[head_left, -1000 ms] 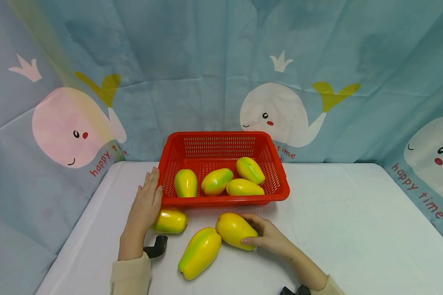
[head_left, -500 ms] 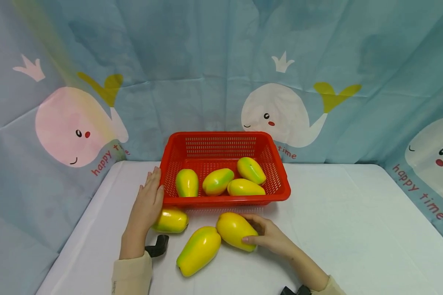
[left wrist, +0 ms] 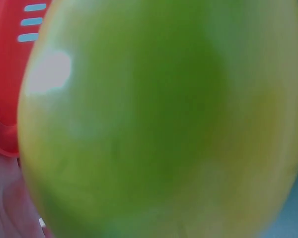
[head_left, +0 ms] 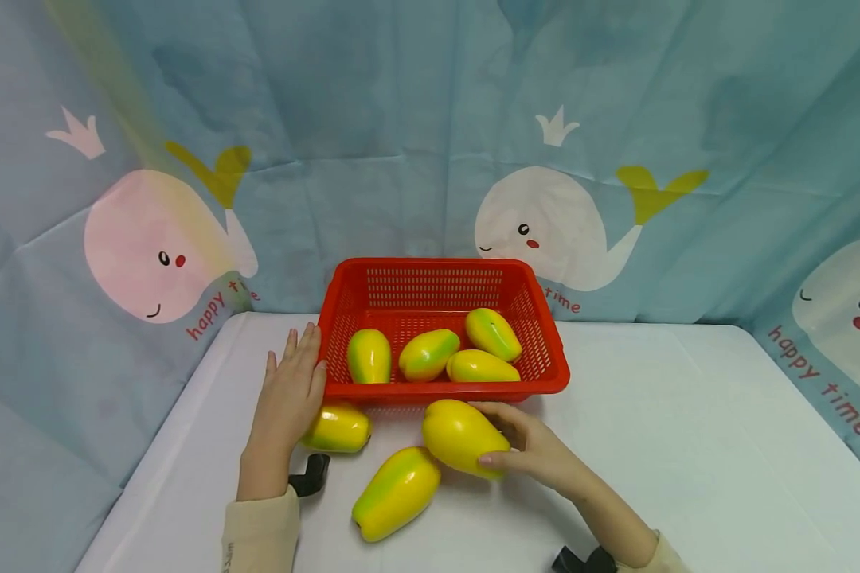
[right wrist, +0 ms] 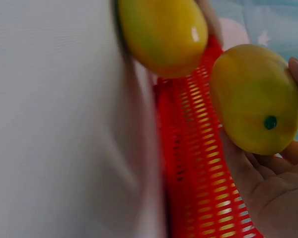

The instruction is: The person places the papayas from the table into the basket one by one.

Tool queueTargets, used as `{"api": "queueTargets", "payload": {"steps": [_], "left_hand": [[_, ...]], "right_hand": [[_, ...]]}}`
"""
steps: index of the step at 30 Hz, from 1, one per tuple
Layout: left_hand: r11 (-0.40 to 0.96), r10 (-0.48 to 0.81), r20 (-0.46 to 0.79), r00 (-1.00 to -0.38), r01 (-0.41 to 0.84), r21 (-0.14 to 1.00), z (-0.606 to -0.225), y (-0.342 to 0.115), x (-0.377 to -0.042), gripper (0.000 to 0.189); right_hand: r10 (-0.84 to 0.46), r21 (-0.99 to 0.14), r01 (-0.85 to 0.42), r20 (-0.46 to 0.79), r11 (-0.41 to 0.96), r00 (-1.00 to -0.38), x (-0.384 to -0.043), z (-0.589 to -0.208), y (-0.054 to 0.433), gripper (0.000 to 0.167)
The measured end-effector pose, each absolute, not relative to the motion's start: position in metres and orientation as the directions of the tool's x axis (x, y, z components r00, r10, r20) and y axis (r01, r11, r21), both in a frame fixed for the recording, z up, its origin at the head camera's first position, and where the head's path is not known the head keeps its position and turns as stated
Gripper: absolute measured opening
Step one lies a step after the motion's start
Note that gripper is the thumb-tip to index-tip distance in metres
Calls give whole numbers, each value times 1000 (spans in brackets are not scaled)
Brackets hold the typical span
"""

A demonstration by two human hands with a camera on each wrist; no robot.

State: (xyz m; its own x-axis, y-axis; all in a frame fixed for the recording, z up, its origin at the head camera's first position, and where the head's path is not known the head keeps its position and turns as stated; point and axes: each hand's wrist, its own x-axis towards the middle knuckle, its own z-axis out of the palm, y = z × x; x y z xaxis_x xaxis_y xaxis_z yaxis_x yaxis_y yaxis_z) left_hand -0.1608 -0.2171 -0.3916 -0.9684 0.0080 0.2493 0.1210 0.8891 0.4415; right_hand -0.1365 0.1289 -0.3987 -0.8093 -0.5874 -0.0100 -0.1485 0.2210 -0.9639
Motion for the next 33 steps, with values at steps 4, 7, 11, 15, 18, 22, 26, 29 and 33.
{"api": "queueTargets", "payload": {"steps": [4,7,11,15,18,22,26,29,33], "left_hand": [[890,13,255,-967,127,438,-392,-218,-161,57],[892,16,257,-966,130,434,-393,-218,-160,57],[893,14,254,-967,127,433,-393,-218,-160,57],[892,10,251,-968,122,435,-393,-217,-160,58],[894,8,240,-971,114,433,-393,-217,-160,58],[894,9,226,-974,109,435,-391,-218,-160,58],[893,11,231,-973,113,435,-391,-219,-158,58],[893,12,238,-971,117,435,-390,-219,-158,58],[889,14,229,-973,117,444,-390,-217,-159,57]], "right_hand": [[-608,-962,-209,62,174,-792,-140,-386,127,57],[-621,-964,-229,96,139,-778,-143,-378,125,57],[-628,-960,-251,122,121,-768,-147,-368,123,56],[-628,-958,-265,142,107,-765,-151,-360,119,57],[-621,-958,-271,155,96,-768,-156,-356,116,57],[-601,-954,-281,166,102,-782,-164,-352,110,58],[-581,-951,-285,165,121,-797,-172,-350,104,60],[-547,-953,-272,156,137,-822,-178,-349,100,61],[-461,-956,-259,168,141,-872,-185,-347,96,60]]}}
